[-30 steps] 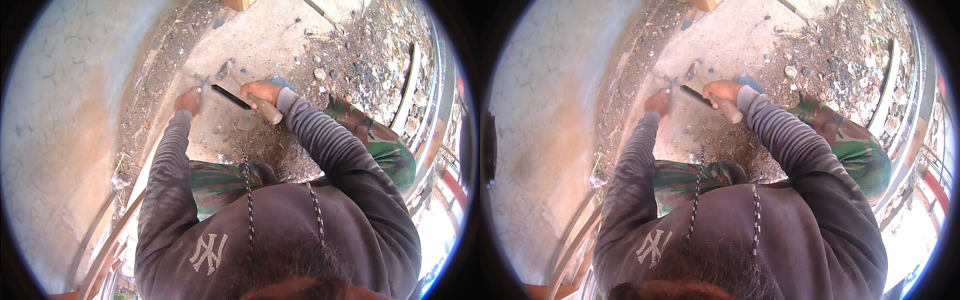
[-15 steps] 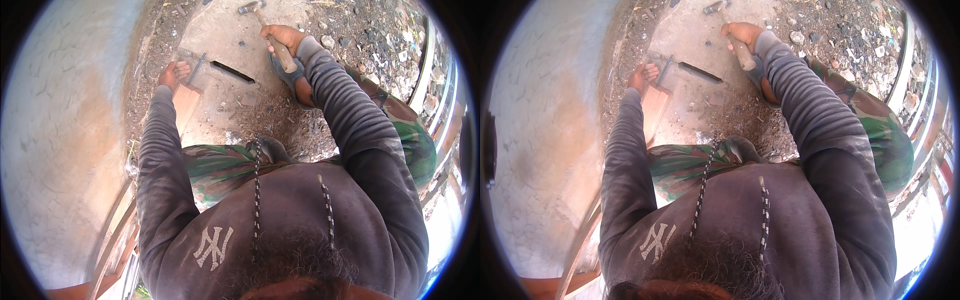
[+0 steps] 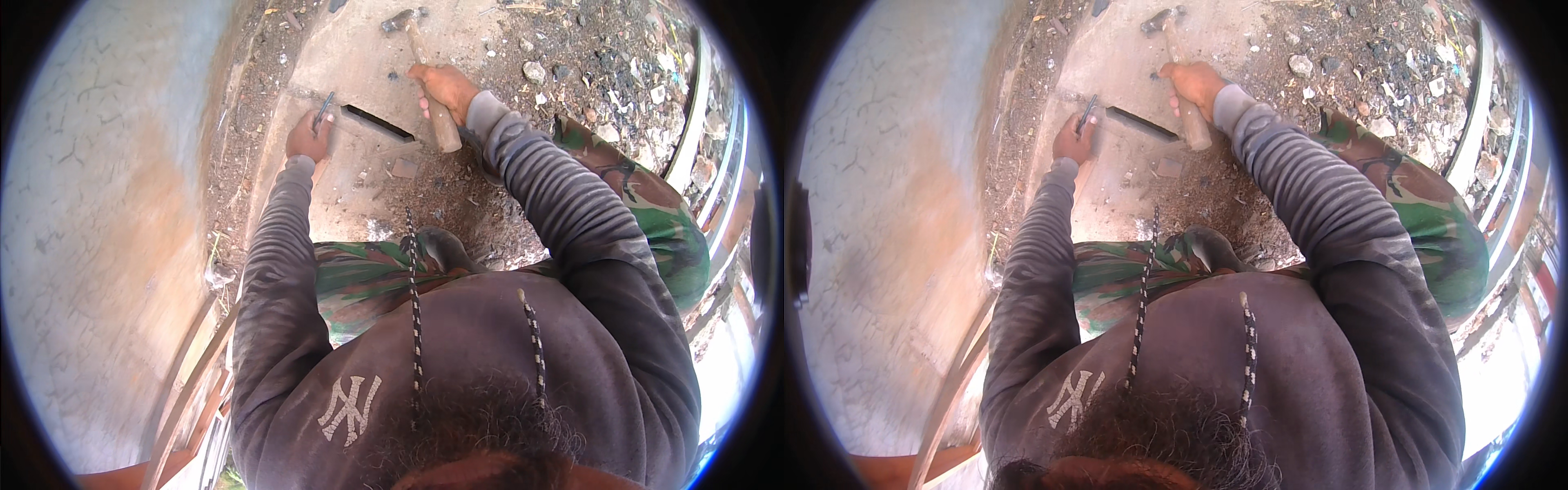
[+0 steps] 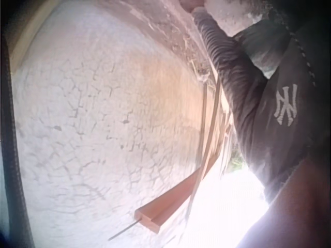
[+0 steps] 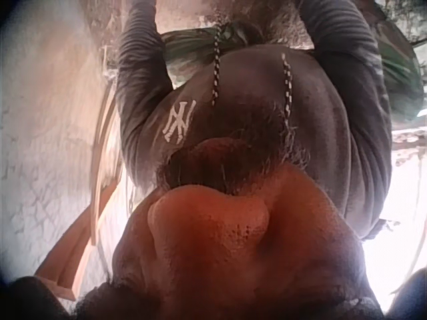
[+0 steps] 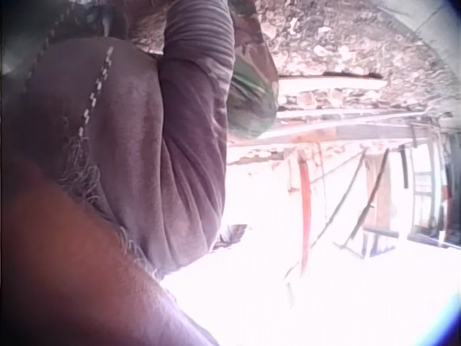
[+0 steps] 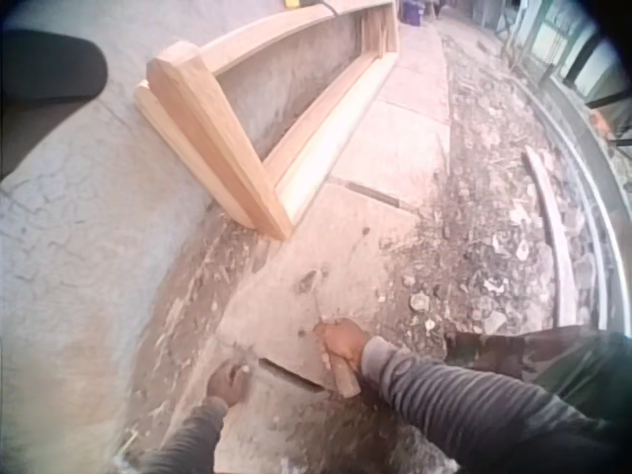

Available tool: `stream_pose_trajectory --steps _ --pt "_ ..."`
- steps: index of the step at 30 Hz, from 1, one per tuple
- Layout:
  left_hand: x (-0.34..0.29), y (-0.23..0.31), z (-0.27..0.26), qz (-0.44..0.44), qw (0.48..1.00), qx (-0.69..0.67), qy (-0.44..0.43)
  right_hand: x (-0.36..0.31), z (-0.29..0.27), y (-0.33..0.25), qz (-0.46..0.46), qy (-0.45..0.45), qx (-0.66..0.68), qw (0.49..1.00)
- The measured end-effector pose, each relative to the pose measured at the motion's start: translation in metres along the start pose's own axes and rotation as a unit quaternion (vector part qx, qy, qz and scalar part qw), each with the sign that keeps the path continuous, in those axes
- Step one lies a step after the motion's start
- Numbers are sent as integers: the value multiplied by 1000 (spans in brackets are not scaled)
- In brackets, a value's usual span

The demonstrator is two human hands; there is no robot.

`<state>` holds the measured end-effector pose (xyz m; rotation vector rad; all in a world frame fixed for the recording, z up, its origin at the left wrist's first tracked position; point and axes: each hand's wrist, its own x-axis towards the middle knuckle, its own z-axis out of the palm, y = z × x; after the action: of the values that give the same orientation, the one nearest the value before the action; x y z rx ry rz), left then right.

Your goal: The person measures a wooden beam with a tape measure, uses a hammer and a chisel to prepare a hole in a concrete floor, and then positions a wooden support frame into the prepared slot.

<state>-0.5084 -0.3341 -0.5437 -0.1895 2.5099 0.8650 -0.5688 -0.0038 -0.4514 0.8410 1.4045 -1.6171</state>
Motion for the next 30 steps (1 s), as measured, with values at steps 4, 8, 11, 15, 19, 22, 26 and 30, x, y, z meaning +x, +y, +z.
stream_pose_trajectory --steps 4,8,11,15,19,22,26,30 --pt "-1 6 5 -50 986 152 38 -24 26 8 45 -60 10 997" --pt "2 12 2 -65 985 156 23 -36 54 34 76 -42 -16 996" --pt "2 13 2 -60 986 153 29 -27 59 37 115 -106 -57 986" --pt "2 8 4 -66 985 156 29 -24 39 7 93 -117 -138 979" --pt "3 12 3 -60 986 152 29 -25 51 6 3 5 -38 999" --pt "2 10 4 -59 985 159 31 -25 58 20 107 -102 -128 981" --pt "1 13 3 -59 986 150 42 -23 25 -13 62 -49 -112 991" --pt "-1 10 4 -62 986 147 39 -28 -15 -82 -149 106 34 983"
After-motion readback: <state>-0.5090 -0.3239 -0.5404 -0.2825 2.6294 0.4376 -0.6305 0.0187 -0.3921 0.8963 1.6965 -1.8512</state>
